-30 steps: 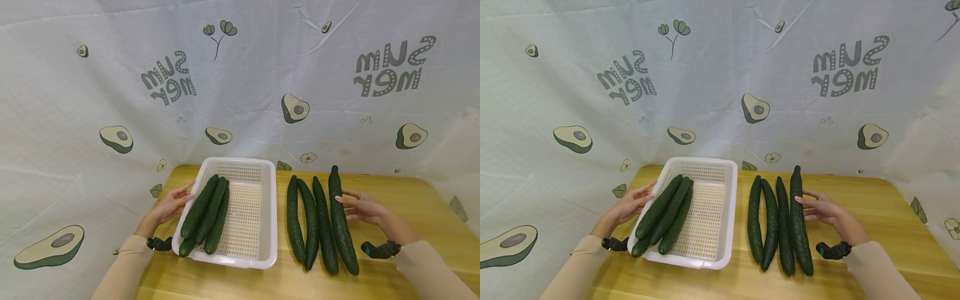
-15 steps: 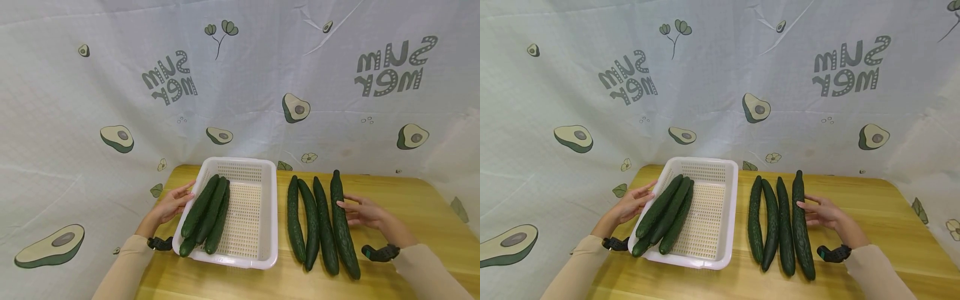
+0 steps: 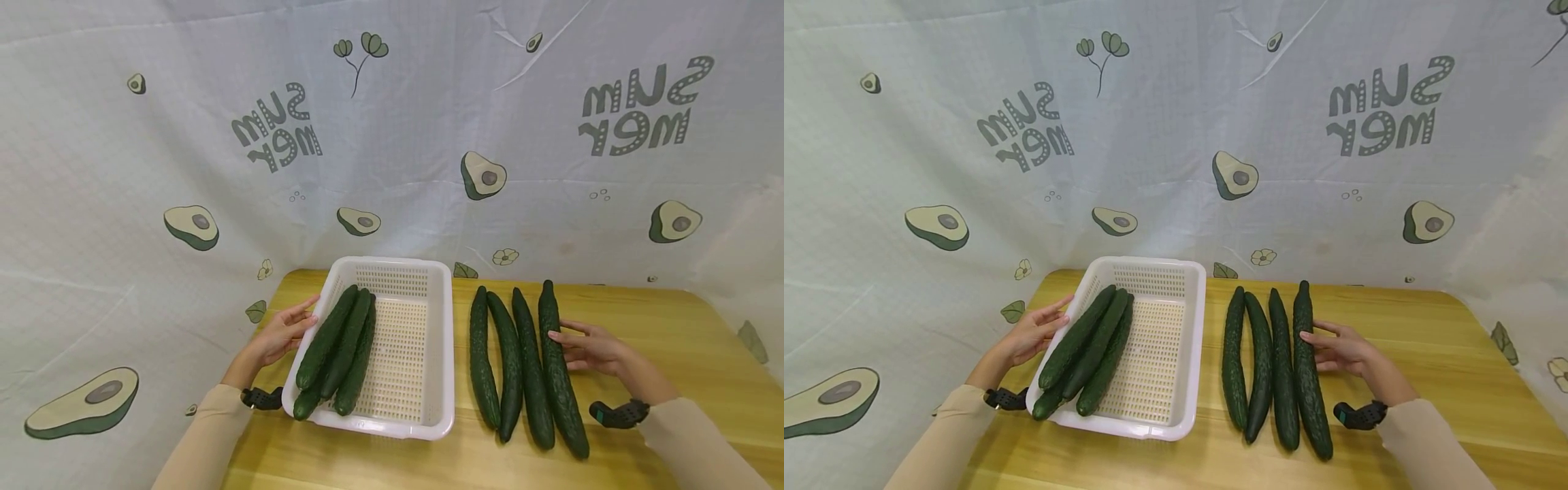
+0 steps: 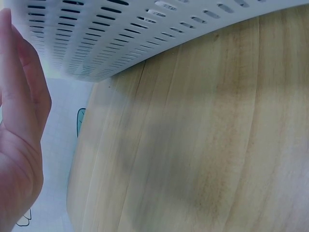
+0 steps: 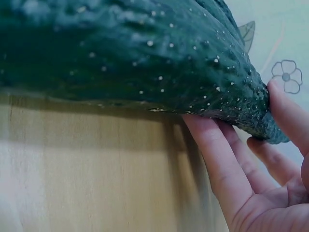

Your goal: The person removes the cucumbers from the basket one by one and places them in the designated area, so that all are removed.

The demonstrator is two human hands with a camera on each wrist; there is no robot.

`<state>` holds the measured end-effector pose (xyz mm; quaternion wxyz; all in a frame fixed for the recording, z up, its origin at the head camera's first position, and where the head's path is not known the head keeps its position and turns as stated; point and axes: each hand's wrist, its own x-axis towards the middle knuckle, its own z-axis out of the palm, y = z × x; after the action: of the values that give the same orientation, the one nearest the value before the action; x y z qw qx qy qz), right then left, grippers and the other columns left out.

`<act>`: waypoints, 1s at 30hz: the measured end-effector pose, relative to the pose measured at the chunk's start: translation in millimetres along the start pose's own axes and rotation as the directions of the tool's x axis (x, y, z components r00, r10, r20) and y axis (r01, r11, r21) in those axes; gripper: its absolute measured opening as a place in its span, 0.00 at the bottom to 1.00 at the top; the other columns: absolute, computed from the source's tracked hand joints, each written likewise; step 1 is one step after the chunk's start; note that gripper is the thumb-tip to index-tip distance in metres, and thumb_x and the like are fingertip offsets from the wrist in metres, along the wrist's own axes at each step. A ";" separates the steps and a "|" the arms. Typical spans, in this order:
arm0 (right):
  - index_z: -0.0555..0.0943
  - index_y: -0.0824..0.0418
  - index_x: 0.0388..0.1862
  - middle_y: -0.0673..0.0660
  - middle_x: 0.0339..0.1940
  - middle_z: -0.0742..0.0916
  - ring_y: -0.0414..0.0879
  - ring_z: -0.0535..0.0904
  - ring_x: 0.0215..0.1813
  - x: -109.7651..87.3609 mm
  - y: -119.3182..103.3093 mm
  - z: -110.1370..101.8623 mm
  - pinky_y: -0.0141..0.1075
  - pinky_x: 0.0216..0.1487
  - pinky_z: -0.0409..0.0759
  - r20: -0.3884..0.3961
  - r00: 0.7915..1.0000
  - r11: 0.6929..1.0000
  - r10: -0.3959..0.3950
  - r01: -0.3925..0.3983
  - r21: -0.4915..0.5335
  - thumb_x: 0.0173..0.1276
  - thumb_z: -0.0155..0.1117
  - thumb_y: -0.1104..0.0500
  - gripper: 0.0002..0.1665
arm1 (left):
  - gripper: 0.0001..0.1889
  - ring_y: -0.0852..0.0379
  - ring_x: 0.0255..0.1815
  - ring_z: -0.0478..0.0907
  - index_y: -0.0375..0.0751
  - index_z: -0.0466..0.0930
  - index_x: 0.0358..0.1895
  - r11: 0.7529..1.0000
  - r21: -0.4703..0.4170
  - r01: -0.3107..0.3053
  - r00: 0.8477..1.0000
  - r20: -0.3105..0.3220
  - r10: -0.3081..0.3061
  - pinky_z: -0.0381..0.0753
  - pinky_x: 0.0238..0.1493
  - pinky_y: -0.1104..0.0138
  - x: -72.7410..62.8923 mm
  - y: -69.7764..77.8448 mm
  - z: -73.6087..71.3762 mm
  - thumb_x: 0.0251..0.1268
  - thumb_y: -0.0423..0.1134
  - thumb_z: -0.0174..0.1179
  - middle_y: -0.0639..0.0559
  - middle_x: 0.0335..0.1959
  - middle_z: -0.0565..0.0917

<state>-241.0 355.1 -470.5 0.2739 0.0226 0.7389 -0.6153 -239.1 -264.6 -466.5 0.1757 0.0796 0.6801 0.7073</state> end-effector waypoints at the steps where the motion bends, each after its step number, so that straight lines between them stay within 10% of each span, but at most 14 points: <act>1: 0.31 0.73 0.78 0.68 0.60 0.78 0.49 0.85 0.48 0.5 0.6 -0.4 0.48 0.48 0.84 0.000 1.000 1.000 0.002 -0.002 0.001 0.78 0.58 0.52 0.55 | 0.32 0.56 0.45 0.83 0.46 0.52 0.80 1.000 0.000 0.001 1.000 -0.001 -0.001 0.86 0.41 0.63 -0.1 -0.1 0.0 0.78 0.33 0.52 0.48 0.53 0.78; 10: 0.32 0.73 0.78 0.61 0.55 0.80 0.52 0.85 0.46 6.9 4.0 -3.3 0.47 0.46 0.85 -0.006 1.000 1.000 0.023 -0.023 -0.015 0.78 0.58 0.52 0.54 | 0.32 0.55 0.45 0.83 0.46 0.52 0.81 1.000 0.008 0.003 1.000 -0.009 -0.003 0.86 0.41 0.62 -0.2 0.7 1.2 0.79 0.33 0.52 0.48 0.52 0.78; 16: 0.32 0.75 0.77 0.86 0.67 0.63 0.55 0.85 0.49 8.1 1.9 -1.5 0.48 0.48 0.85 0.023 1.000 0.996 0.008 -0.006 -0.084 0.79 0.56 0.52 0.53 | 0.32 0.55 0.46 0.83 0.46 0.52 0.81 1.000 0.009 0.011 1.000 -0.010 -0.011 0.86 0.43 0.61 0.5 0.3 0.8 0.79 0.34 0.52 0.49 0.53 0.78; 30: 0.32 0.75 0.77 0.86 0.71 0.52 0.61 0.82 0.54 10.5 -1.8 -0.9 0.51 0.51 0.83 0.033 0.999 0.993 0.039 -0.035 -0.115 0.79 0.55 0.52 0.52 | 0.32 0.56 0.45 0.83 0.47 0.51 0.81 1.000 -0.007 0.011 1.000 -0.006 -0.011 0.86 0.40 0.64 -0.5 1.3 1.9 0.79 0.33 0.50 0.49 0.52 0.78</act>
<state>-250.8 352.3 -473.3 0.2990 0.0100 0.7674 -0.5670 -238.2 -263.0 -465.0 0.1777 0.0733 0.6786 0.7089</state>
